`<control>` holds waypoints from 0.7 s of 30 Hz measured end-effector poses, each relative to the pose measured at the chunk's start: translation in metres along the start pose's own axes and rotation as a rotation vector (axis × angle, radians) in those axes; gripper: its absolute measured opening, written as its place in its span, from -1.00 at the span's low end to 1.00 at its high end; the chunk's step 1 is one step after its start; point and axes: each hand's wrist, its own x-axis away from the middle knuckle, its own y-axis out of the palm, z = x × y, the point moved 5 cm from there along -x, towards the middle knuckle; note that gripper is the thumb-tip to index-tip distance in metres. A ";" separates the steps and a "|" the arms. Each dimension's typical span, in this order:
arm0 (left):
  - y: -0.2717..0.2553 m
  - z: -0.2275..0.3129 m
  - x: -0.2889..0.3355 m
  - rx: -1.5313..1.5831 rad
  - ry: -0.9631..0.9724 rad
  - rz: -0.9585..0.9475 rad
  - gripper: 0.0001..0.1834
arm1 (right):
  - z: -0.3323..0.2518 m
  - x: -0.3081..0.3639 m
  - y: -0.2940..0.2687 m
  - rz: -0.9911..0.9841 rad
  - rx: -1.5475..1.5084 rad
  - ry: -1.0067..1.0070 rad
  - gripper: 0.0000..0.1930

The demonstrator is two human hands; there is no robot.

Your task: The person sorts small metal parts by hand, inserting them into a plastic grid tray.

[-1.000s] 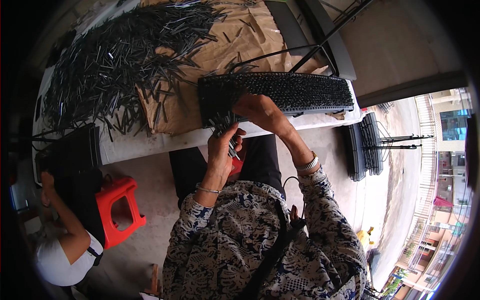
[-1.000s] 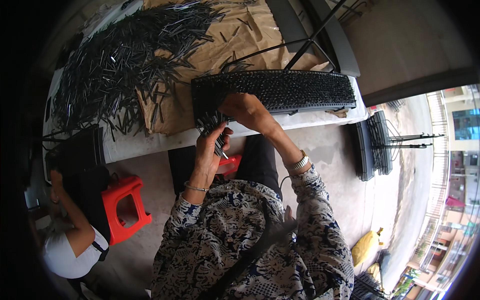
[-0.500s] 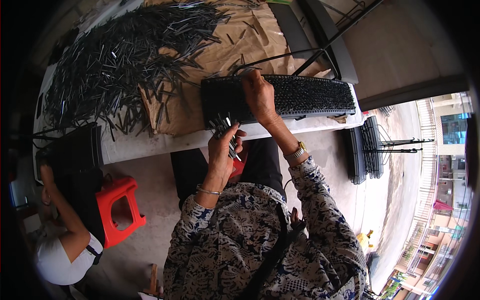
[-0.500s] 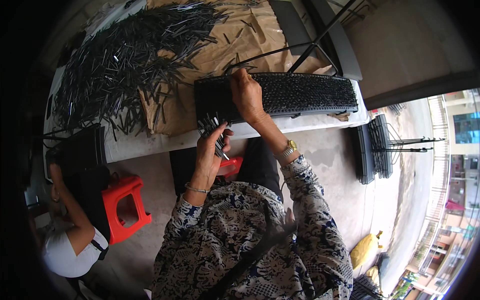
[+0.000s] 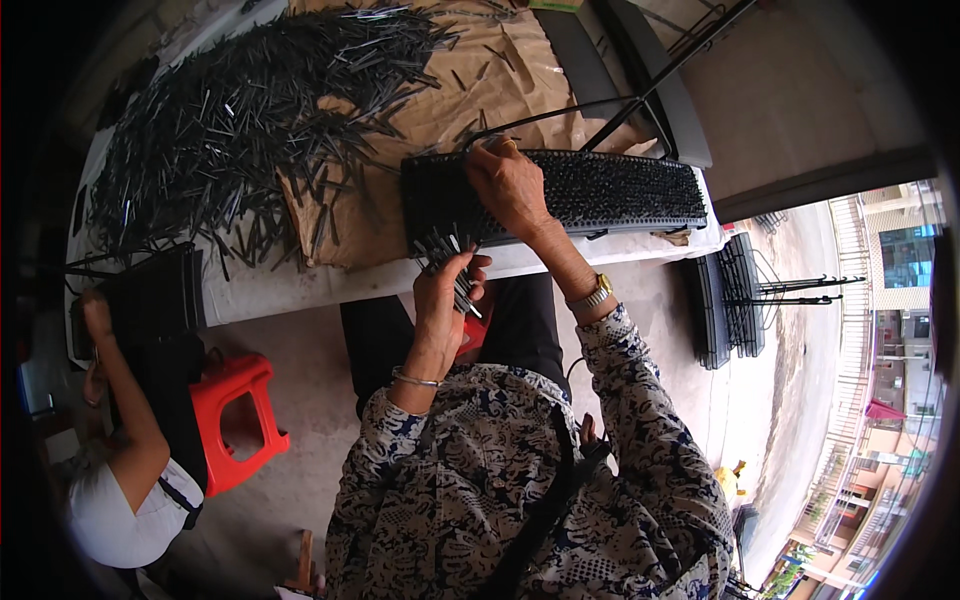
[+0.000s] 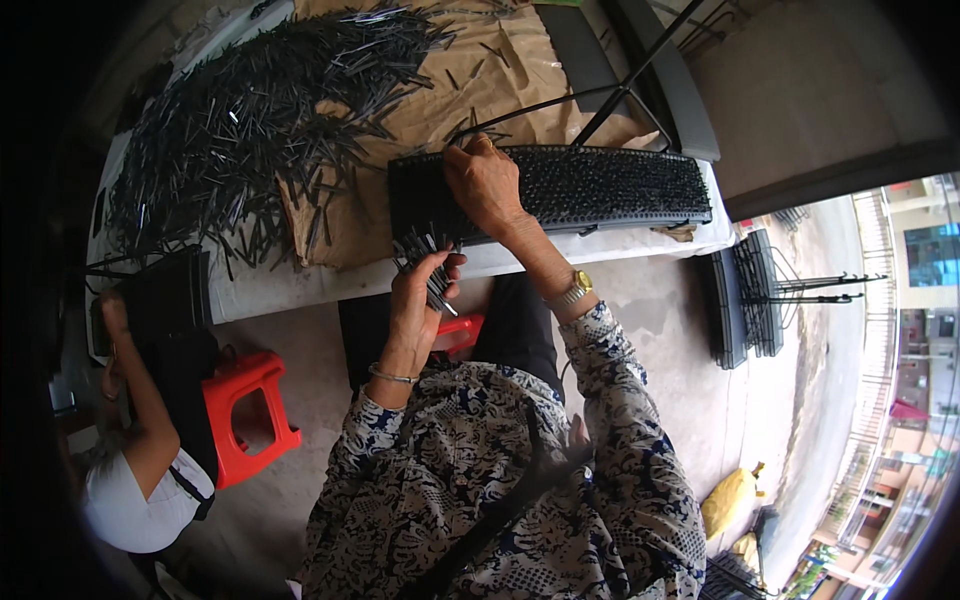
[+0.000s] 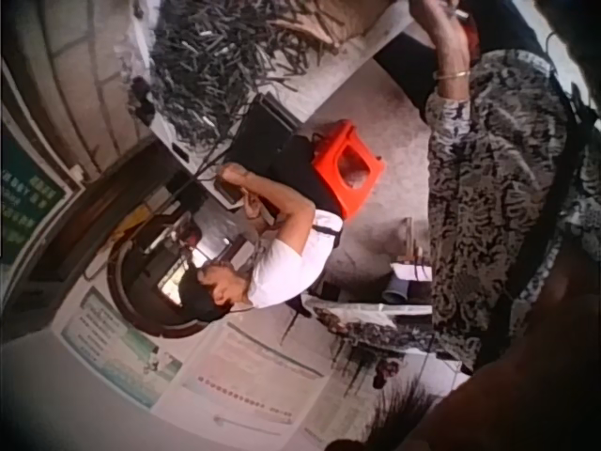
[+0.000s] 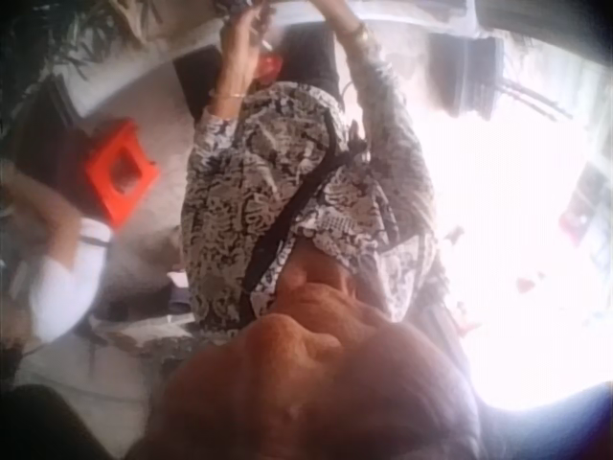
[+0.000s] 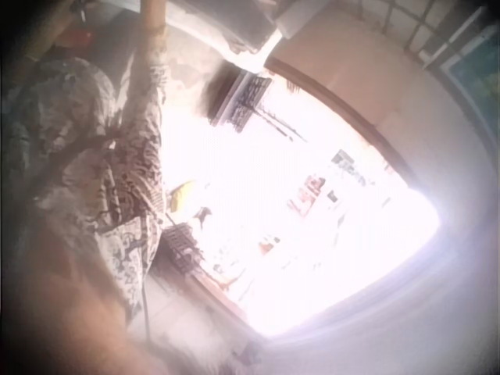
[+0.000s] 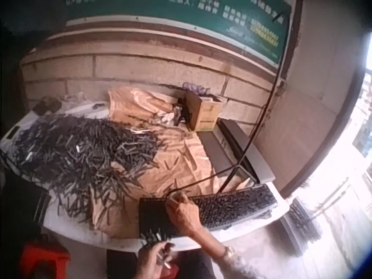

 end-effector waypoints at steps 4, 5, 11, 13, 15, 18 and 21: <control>-0.001 0.002 0.001 -0.001 -0.016 0.021 -0.81 | 0.003 0.003 -0.005 0.064 -0.074 -0.007 -0.90; 0.000 0.003 0.001 -0.007 -0.011 0.000 -0.82 | 0.005 0.003 -0.005 0.047 -0.067 0.020 -0.91; 0.002 0.004 0.000 0.017 0.001 -0.022 -0.85 | 0.005 -0.003 -0.002 -0.016 -0.006 0.051 -0.91; 0.003 0.005 0.001 0.010 0.006 -0.021 -0.85 | 0.005 -0.003 -0.001 -0.021 0.011 0.064 -0.90; 0.003 0.005 0.001 0.004 0.010 -0.018 -0.85 | 0.009 0.002 0.004 -0.012 0.036 0.094 -0.90; 0.000 0.004 0.001 -0.007 0.008 -0.005 -0.86 | 0.005 0.007 0.003 0.040 0.099 -0.002 -0.88; -0.001 0.006 -0.001 -0.007 0.021 0.000 -0.86 | -0.002 0.012 -0.005 0.113 -0.010 0.066 -0.84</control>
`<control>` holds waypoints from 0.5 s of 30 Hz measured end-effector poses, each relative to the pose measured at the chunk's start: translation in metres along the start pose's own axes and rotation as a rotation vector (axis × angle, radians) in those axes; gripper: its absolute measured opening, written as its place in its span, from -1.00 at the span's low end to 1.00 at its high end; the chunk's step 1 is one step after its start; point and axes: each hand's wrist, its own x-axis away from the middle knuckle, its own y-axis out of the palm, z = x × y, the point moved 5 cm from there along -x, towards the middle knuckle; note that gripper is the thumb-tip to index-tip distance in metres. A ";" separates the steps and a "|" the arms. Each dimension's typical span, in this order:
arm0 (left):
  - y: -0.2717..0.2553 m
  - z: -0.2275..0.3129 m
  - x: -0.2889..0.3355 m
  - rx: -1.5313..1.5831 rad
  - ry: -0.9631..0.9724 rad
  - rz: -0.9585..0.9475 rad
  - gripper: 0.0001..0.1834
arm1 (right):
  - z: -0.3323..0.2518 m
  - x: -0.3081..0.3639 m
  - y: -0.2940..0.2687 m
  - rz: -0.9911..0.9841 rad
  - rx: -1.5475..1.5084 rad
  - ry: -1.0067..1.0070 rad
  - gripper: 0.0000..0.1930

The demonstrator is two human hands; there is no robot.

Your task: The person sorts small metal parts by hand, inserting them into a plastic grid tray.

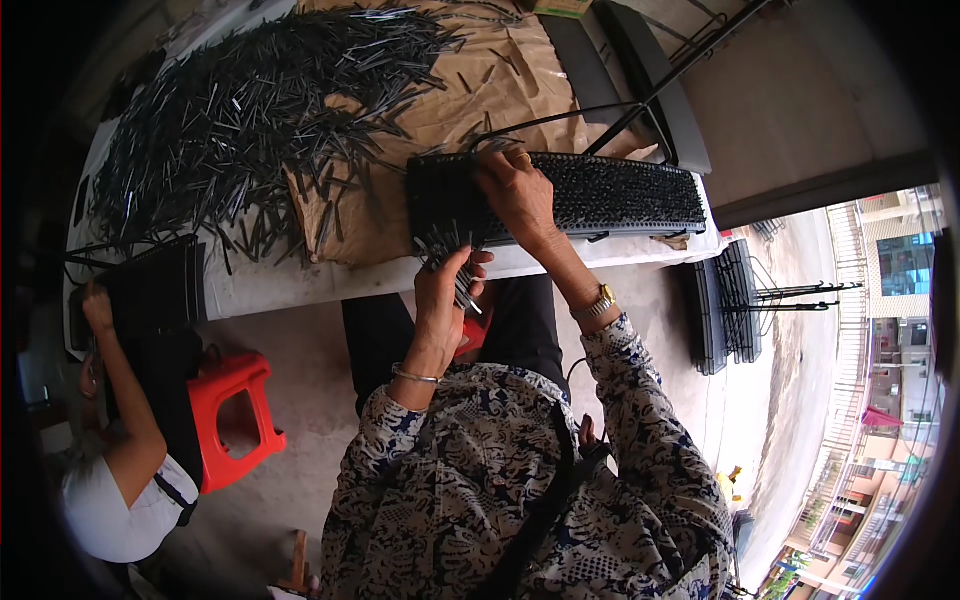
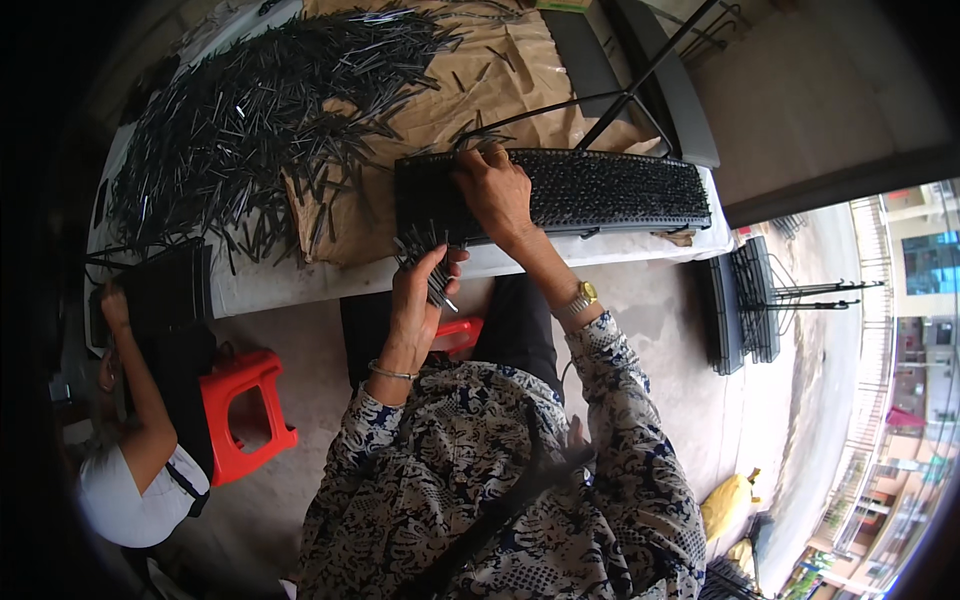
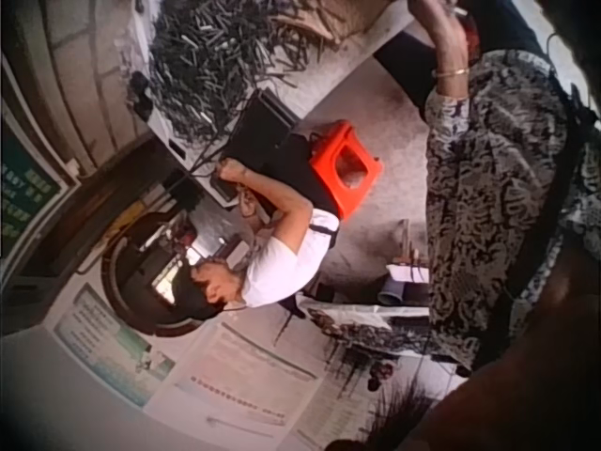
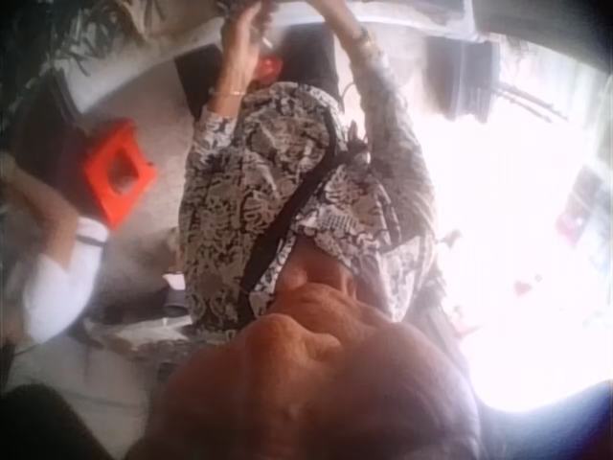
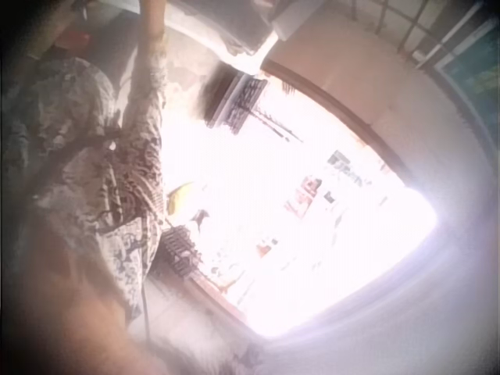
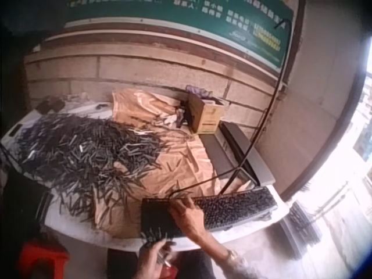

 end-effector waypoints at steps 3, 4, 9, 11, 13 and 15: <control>-0.004 -0.001 -0.002 0.006 -0.008 0.016 -0.86 | 0.000 0.009 -0.008 -0.277 -0.221 0.088 -0.83; -0.008 -0.002 -0.004 -0.001 -0.004 0.018 -0.86 | 0.000 0.014 -0.010 -0.278 -0.223 0.086 -0.83; -0.001 0.003 -0.001 -0.025 0.025 0.020 -0.85 | -0.016 0.036 -0.006 -0.613 -0.772 0.219 -0.88; -0.001 0.003 0.001 -0.060 -0.013 0.052 -0.82 | -0.009 0.030 -0.007 -0.476 -0.657 0.202 -0.90; -0.002 0.003 0.002 -0.057 -0.020 0.097 -0.82 | -0.003 0.020 -0.008 -0.342 -0.542 0.183 -0.90; -0.007 0.002 0.001 -0.053 -0.026 0.144 -0.81 | -0.007 0.004 -0.024 0.036 -0.314 0.077 -0.91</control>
